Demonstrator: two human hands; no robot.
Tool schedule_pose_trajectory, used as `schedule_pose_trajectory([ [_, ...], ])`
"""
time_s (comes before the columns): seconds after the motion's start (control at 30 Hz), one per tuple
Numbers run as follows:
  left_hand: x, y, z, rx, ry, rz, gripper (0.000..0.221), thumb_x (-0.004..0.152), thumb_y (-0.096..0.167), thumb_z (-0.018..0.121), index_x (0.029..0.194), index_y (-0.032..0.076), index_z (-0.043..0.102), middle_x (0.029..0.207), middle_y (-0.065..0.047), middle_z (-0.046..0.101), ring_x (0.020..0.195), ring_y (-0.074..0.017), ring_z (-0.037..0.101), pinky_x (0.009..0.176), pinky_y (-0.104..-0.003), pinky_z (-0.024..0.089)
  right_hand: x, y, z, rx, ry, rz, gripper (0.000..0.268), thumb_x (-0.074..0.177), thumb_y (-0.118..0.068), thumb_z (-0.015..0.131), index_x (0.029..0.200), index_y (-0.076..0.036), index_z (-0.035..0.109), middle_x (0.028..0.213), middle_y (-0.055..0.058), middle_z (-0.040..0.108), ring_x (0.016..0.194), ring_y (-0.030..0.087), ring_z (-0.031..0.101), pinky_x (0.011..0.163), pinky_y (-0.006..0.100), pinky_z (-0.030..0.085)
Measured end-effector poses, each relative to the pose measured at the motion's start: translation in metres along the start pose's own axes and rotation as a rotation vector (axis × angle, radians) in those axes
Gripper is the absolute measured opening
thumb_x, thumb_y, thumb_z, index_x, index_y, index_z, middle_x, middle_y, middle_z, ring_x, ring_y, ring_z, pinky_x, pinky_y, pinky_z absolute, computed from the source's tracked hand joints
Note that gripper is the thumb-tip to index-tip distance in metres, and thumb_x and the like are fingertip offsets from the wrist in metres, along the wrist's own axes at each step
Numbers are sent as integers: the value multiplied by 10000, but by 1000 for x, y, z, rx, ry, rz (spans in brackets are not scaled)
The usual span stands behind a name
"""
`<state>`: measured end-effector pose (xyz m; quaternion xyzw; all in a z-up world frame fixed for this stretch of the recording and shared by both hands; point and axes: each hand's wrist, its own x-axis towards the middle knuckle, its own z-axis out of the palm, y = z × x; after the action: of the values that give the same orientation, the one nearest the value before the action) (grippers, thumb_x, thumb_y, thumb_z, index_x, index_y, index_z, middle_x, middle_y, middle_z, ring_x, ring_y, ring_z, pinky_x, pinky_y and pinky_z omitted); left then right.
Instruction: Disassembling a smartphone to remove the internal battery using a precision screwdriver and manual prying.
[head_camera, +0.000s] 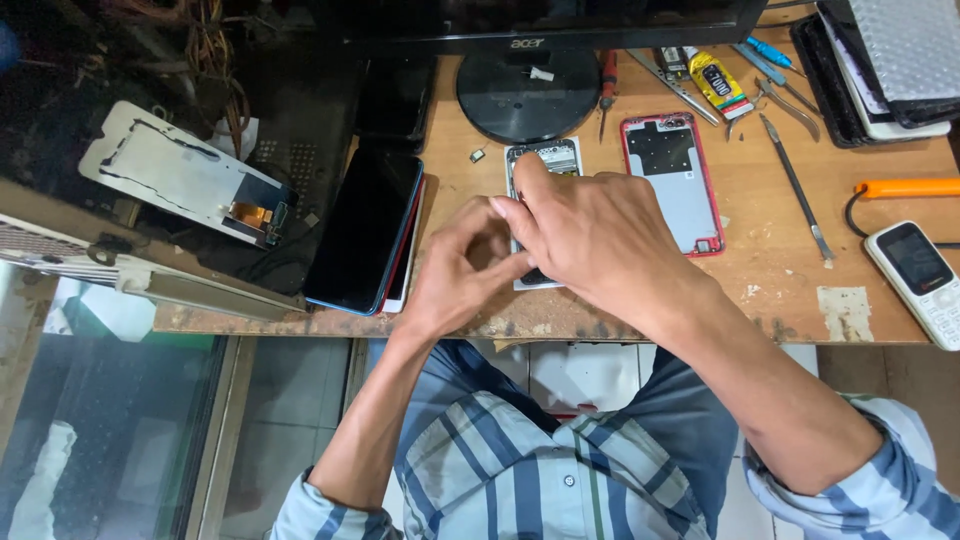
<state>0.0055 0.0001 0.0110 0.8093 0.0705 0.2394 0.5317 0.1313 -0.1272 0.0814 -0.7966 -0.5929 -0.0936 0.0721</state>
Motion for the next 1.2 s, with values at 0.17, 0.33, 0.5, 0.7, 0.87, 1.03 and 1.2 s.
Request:
schedule_pose_trajectory([
  [0.17, -3, 4, -3, -146, -97, 70, 128, 1016, 93, 621, 1128, 56, 672, 1113, -86, 693, 1039, -190, 631, 937, -340, 524, 1, -5, -12, 48, -85, -45, 282, 1159, -376, 445, 1039, -121, 442, 527, -34, 513, 398, 249, 497, 420, 402, 442],
  [0.33, -5, 1, 10, -30, 125, 37, 293, 872, -38, 653, 769, 148, 452, 737, 37, 425, 643, -78, 329, 557, -248, 275, -2, -15, -18, 84, -79, -85, 197, 1108, -289, 473, 1004, -121, 475, 587, 1, 608, 447, 277, 580, 579, 487, 527],
  [0.5, -7, 17, 0, -29, -87, 141, 216, 1006, 71, 525, 1125, -29, 674, 1163, -167, 684, 1091, -271, 652, 987, -405, 556, -4, -11, -21, 35, -17, -73, 212, 1105, -273, 443, 966, -116, 480, 703, 34, 670, 560, 299, 637, 555, 470, 502],
  [0.7, -2, 3, 9, 95, 117, 56, 209, 748, -59, 594, 783, 146, 572, 764, 42, 602, 619, -74, 467, 552, -249, 361, -1, -12, -31, 56, -225, -58, 140, 983, -231, 405, 1065, -138, 469, 581, -17, 554, 435, 220, 518, 627, 477, 513],
  [0.87, -1, 9, 14, 91, 137, 90, 123, 869, 66, 664, 867, 99, 545, 871, -36, 583, 801, -166, 524, 718, -322, 434, 1, -8, -32, 21, -192, 0, 332, 1027, -423, 390, 1074, -111, 492, 568, 32, 615, 467, 335, 603, 591, 508, 494],
  [1.03, -3, 15, 2, -164, -92, 88, 236, 1049, 131, 557, 1201, 4, 685, 1147, -102, 702, 997, -190, 631, 884, -319, 535, 5, 3, -20, -8, -186, 2, 412, 1143, -495, 398, 1121, -97, 504, 614, 28, 674, 540, 381, 678, 650, 542, 546],
  [1.2, 3, -9, 8, -340, 40, 16, 189, 966, 58, 707, 889, 139, 553, 752, 56, 508, 652, -18, 402, 597, -203, 368, 11, 2, -11, 235, -179, -90, 102, 1044, -203, 439, 1058, -105, 416, 569, 7, 560, 441, 269, 543, 534, 474, 490],
])
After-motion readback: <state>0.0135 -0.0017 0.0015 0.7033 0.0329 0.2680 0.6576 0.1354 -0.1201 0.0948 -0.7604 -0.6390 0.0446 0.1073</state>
